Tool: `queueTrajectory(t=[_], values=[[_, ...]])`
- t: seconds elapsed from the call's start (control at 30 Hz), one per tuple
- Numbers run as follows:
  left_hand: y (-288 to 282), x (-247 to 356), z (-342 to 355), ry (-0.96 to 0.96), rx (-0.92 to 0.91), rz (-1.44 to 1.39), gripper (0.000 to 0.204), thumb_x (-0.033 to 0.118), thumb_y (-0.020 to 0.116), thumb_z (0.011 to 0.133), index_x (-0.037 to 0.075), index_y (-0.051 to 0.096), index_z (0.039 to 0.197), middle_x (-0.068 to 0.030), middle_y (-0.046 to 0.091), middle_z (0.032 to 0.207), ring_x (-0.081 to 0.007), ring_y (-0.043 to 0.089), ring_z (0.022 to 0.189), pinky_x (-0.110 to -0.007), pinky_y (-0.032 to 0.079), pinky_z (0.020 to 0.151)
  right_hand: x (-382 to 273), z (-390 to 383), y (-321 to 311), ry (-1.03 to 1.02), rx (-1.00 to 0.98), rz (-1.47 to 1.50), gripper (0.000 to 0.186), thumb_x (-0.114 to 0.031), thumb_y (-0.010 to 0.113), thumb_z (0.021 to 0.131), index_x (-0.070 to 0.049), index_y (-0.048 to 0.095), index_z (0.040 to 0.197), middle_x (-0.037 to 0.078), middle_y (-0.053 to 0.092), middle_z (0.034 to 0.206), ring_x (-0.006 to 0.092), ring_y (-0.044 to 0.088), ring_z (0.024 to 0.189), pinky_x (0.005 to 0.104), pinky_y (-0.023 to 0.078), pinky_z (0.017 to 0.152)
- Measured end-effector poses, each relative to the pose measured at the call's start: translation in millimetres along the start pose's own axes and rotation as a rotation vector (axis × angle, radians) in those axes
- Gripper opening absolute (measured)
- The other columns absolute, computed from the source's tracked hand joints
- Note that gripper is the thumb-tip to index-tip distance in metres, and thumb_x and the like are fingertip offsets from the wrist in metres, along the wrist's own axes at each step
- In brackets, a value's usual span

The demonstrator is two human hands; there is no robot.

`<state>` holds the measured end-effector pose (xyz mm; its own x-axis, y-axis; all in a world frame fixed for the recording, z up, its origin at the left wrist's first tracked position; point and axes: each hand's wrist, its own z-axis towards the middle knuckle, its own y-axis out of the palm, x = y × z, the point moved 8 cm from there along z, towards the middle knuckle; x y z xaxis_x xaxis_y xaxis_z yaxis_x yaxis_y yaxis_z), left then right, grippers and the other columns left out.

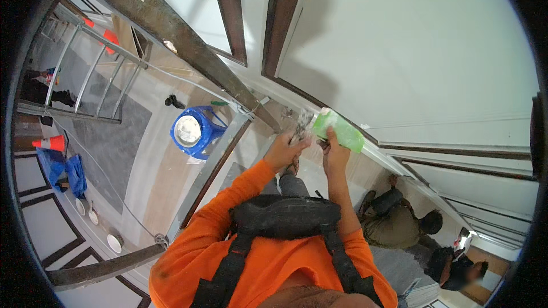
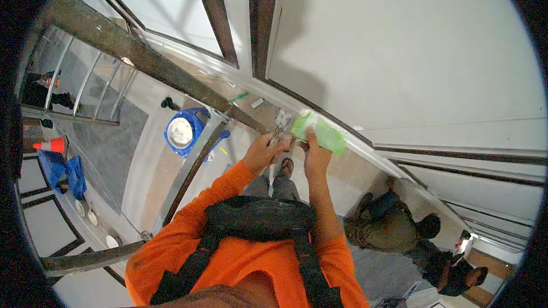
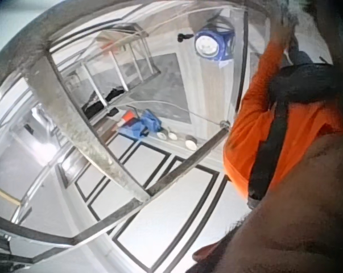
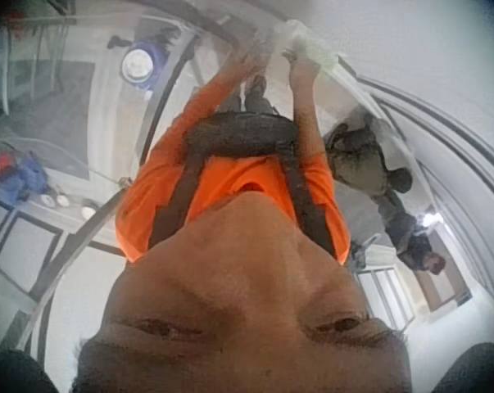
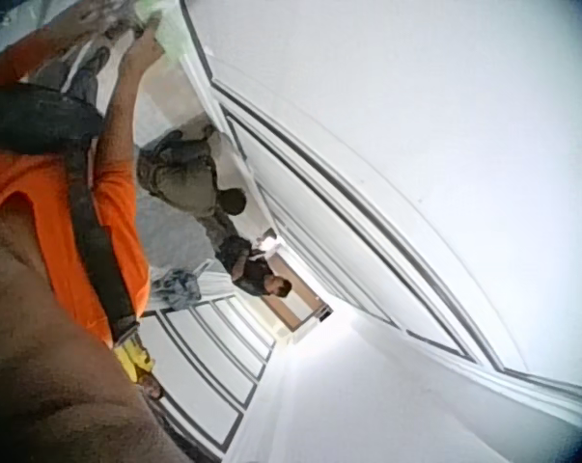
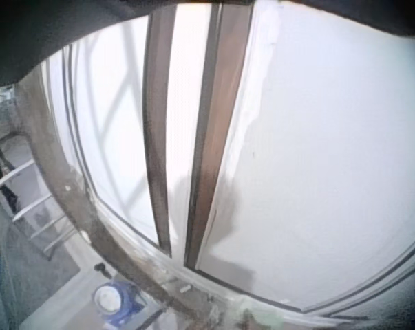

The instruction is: The person uses a putty knife to scrape filler onto a larger spreader and applies it to a wall to patch holes and smooth the surface.

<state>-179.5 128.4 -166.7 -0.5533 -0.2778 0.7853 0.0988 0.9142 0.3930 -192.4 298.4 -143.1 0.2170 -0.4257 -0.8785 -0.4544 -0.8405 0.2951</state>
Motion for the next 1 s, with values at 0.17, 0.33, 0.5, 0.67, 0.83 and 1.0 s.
queueTrajectory(t=[0.17, 0.33, 0.5, 0.67, 0.83, 1.0], values=[[-72, -66, -45, -0.057, 0.033, 0.061, 0.027, 0.029, 0.071, 0.095, 0.004, 0.066, 0.088, 0.0004, 0.055, 0.065, -0.0065, 0.047, 0.052, -0.025, 0.036, 0.045, -42, 56, 17, -0.065, 0.034, -0.012, 0.032, -0.010, 0.072, 0.091, -0.002, 0.059, 0.118, 0.006, 0.066, 0.102, 0.0180, 0.066, 0.082, 0.0331, 0.058, 0.068], [-167, -122, -95, 0.135, 0.470, 0.460, 0.024, 0.032, 0.065, 0.098, 0.007, 0.065, 0.099, -0.0021, 0.060, 0.069, -0.0101, 0.052, 0.052, -0.025, 0.038, 0.044, -101, 69, 87, -0.352, -0.178, -0.191, 0.028, -0.008, 0.073, 0.091, -0.001, 0.060, 0.115, 0.007, 0.067, 0.102, 0.0156, 0.066, 0.084, 0.0297, 0.055, 0.063], [-209, -165, -109, -0.064, 0.886, -0.382, 0.025, 0.035, 0.062, 0.099, 0.010, 0.062, 0.099, -0.0043, 0.061, 0.066, -0.0111, 0.051, 0.045, -0.026, 0.036, 0.037, -118, 96, 111, -0.510, -0.205, -0.232, 0.025, -0.007, 0.073, 0.091, 0.000, 0.061, 0.111, 0.008, 0.067, 0.102, 0.0137, 0.065, 0.084, 0.0277, 0.053, 0.062], [-233, -209, -98, 0.078, 1.078, -0.325, 0.036, 0.039, 0.064, 0.099, 0.007, 0.058, 0.082, -0.0059, 0.062, 0.064, -0.0110, 0.049, 0.042, -0.026, 0.037, 0.036, -161, 107, 143, -0.759, -0.166, -0.372, 0.035, -0.014, 0.080, 0.087, 0.007, 0.063, 0.110, 0.011, 0.068, 0.101, 0.0152, 0.066, 0.083, 0.0318, 0.057, 0.070], [-219, -244, -76, 0.262, 1.233, -0.381, 0.039, 0.040, 0.065, 0.099, 0.007, 0.057, 0.080, -0.0042, 0.060, 0.064, -0.0098, 0.047, 0.042, -0.026, 0.037, 0.038, -214, 100, 184, -1.040, -0.263, -0.443, 0.022, -0.014, 0.080, 0.087, 0.003, 0.068, 0.094, 0.008, 0.069, 0.088, 0.0128, 0.064, 0.078, 0.0289, 0.052, 0.069], [-208, -239, -73, 0.243, 1.252, -0.336, 0.037, 0.040, 0.063, 0.100, 0.009, 0.056, 0.083, -0.0012, 0.055, 0.063, -0.0083, 0.048, 0.045, -0.025, 0.038, 0.039, -240, 94, 208, -1.290, -0.327, -0.607, 0.023, -0.017, 0.080, 0.087, 0.003, 0.069, 0.092, 0.006, 0.070, 0.086, 0.0122, 0.063, 0.077, 0.0282, 0.051, 0.071]])
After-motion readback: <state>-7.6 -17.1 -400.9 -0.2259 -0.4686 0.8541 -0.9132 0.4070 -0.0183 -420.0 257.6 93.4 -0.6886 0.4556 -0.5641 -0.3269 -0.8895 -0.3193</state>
